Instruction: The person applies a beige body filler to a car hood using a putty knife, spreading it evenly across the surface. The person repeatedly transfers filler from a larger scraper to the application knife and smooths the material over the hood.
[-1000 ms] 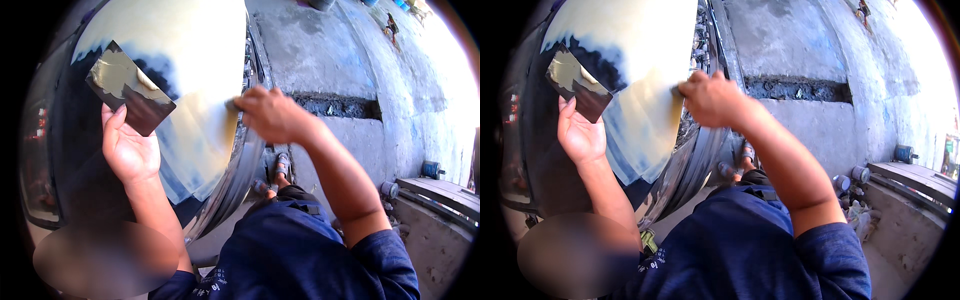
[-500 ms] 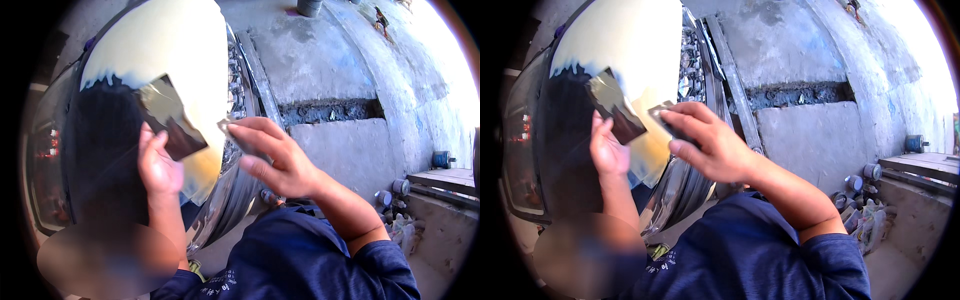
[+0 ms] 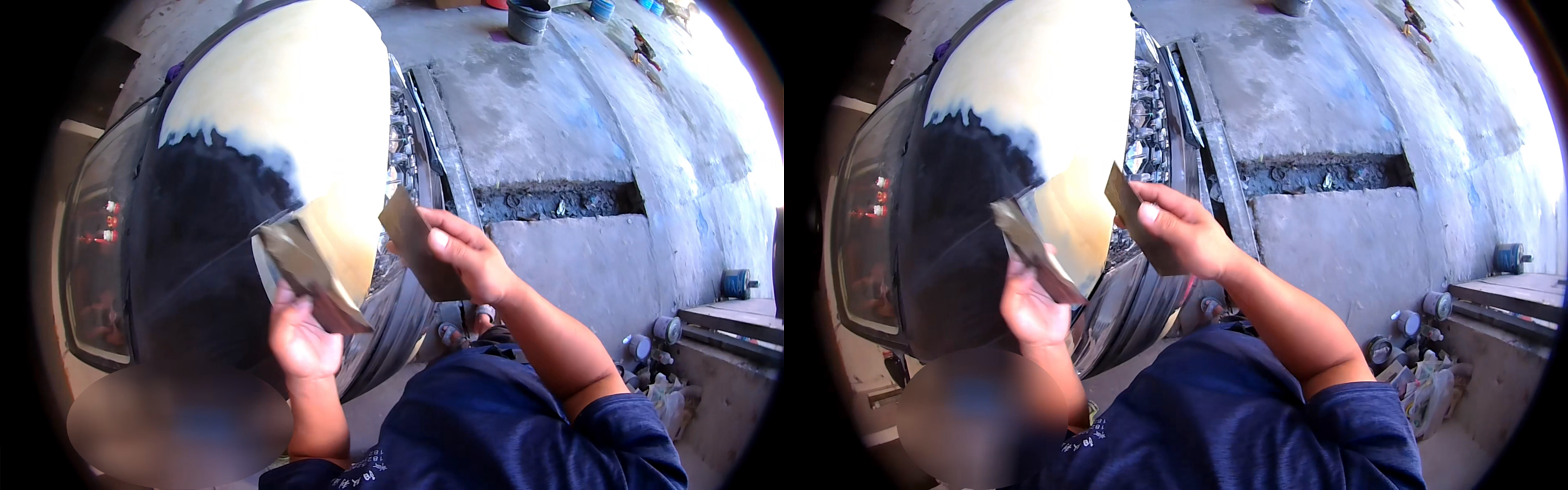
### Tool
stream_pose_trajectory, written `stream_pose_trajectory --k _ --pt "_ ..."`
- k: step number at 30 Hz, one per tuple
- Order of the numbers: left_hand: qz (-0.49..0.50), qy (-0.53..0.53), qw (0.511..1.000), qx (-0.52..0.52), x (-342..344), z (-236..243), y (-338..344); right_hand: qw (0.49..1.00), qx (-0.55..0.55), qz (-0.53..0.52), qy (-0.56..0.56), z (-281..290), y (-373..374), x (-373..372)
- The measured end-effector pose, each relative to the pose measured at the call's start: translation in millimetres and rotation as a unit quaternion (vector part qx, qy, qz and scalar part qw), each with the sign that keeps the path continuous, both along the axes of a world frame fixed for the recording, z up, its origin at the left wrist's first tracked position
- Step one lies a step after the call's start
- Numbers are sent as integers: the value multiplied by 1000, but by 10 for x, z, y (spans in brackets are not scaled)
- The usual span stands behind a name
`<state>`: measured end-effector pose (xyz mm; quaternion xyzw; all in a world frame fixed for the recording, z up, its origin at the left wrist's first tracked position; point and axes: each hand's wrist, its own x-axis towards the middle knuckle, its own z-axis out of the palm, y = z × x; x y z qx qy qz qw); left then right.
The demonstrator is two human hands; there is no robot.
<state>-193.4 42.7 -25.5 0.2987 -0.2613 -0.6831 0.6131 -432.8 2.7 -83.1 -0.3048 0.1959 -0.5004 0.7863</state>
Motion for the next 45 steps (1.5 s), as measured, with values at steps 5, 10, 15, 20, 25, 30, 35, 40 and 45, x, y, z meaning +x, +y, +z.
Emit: stream_pose_trajectory --k 5,10,15,20,25,30,35,40,45 --pt "-94 4 991 95 -296 -196 326 990 21 59 -127 2 -96 176" --pt "-71 25 994 76 -416 -237 500 982 55 129 -128 -84 -198 342" --pt "-67 24 997 3 -27 -287 668 974 151 3 166 -883 -1203 234" --pt "19 7 1000 5 124 -168 866 966 163 25 200 -1035 -1642 353" --pt "15 41 999 13 227 -114 979 969 168 58 172 -1157 -1484 496" --pt "-4 38 999 -4 377 -139 1014 968 136 77 197 -1113 -943 611" --pt "8 51 999 -16 420 -126 1012 969 116 83 200 -1029 -391 719" --pt "-4 40 998 -40 544 -102 1055 946 29 130 294 -935 -71 734" --pt "13 49 997 -55 721 -77 1221 967 58 71 236 -940 -158 771"
